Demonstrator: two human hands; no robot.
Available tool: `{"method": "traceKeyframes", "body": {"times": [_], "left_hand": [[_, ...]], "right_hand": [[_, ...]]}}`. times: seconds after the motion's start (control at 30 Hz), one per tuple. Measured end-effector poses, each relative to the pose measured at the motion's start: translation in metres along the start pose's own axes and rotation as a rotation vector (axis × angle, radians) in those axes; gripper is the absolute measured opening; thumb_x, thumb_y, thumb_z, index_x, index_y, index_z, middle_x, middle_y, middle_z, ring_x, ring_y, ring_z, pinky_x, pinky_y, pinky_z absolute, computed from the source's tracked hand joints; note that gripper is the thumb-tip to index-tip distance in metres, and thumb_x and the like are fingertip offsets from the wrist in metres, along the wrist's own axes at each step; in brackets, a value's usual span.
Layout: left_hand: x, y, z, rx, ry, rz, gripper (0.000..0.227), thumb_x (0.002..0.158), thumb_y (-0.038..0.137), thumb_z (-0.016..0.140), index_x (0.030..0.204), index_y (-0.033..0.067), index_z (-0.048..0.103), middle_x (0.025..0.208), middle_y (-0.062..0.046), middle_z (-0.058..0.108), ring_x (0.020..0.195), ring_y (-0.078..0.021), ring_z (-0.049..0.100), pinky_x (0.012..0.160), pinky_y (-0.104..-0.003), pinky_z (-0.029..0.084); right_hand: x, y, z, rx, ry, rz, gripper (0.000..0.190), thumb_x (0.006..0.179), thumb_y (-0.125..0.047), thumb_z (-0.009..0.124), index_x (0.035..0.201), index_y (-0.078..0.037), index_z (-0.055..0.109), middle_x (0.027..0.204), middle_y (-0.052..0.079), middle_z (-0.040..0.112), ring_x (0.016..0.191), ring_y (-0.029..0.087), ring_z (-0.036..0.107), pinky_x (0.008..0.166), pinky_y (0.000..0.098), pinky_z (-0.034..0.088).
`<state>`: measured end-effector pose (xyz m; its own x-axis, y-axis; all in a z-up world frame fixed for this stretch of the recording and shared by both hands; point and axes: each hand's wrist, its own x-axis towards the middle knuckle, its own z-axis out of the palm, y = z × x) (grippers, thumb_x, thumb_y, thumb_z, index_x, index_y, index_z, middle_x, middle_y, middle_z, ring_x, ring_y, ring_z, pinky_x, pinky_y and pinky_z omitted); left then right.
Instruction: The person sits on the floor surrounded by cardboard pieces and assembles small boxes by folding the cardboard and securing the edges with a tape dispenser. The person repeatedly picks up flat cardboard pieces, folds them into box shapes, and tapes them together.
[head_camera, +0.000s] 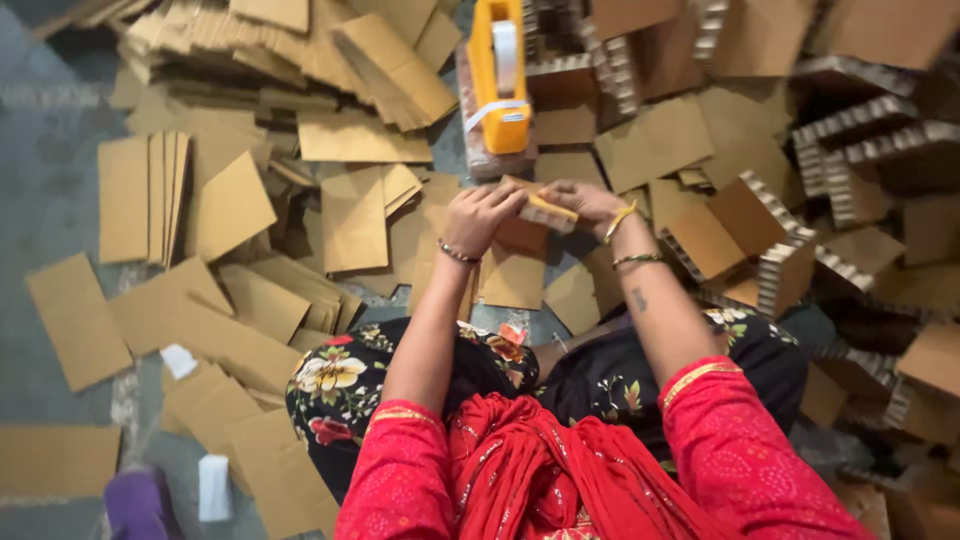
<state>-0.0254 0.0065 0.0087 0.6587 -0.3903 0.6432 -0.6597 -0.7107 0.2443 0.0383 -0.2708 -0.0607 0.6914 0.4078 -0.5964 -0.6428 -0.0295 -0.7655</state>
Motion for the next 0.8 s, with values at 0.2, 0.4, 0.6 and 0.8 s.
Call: {"method": "traceKeyframes", "body": {"times": [0.2, 0.4, 0.6, 0.8], "left_hand": [[0.008, 0.023, -0.023, 0.022, -0.041, 0.062, 0.035, 0.088, 0.018, 0.064, 0.121, 0.0238, 0.069, 0.118, 0.004, 0.073, 0.088, -0.0157, 0.067, 0.074, -0.032, 0.053], [0.034, 0.022, -0.053, -0.002, -0.119, -0.184, 0.046, 0.084, 0.028, 0.072, 0.128, 0.0175, 0.064, 0.092, -0.001, 0.07, 0.092, -0.0229, 0.065, 0.079, -0.036, 0.054], [0.041, 0.027, -0.041, 0.037, -0.117, -0.26, 0.071, 0.068, 0.018, 0.082, 0.135, 0.0212, 0.059, 0.113, -0.005, 0.066, 0.114, -0.0279, 0.059, 0.103, -0.044, 0.045], [0.009, -0.007, 0.007, -0.21, -0.153, -0.511, 0.07, 0.066, 0.008, 0.078, 0.131, 0.0201, 0.054, 0.136, -0.011, 0.054, 0.124, -0.0377, 0.051, 0.104, -0.049, 0.046]], "right_hand": [[-0.01, 0.001, 0.007, -0.062, 0.237, -0.281, 0.037, 0.094, -0.028, 0.074, 0.123, -0.004, 0.071, 0.114, 0.001, 0.075, 0.103, 0.012, 0.07, 0.089, 0.0284, 0.058], [-0.079, -0.083, 0.08, -0.876, 0.118, -0.812, 0.046, 0.083, -0.026, 0.082, 0.123, -0.004, 0.072, 0.11, 0.008, 0.076, 0.1, 0.023, 0.07, 0.088, 0.0356, 0.057], [-0.062, -0.061, 0.098, -1.055, 0.435, -0.886, 0.035, 0.082, -0.01, 0.078, 0.117, -0.011, 0.073, 0.115, 0.011, 0.074, 0.106, 0.027, 0.072, 0.091, 0.0348, 0.059], [-0.017, -0.037, 0.06, -0.614, 0.291, -0.881, 0.037, 0.088, -0.013, 0.074, 0.12, 0.002, 0.066, 0.117, 0.012, 0.071, 0.109, 0.02, 0.068, 0.094, 0.0345, 0.054]]}}
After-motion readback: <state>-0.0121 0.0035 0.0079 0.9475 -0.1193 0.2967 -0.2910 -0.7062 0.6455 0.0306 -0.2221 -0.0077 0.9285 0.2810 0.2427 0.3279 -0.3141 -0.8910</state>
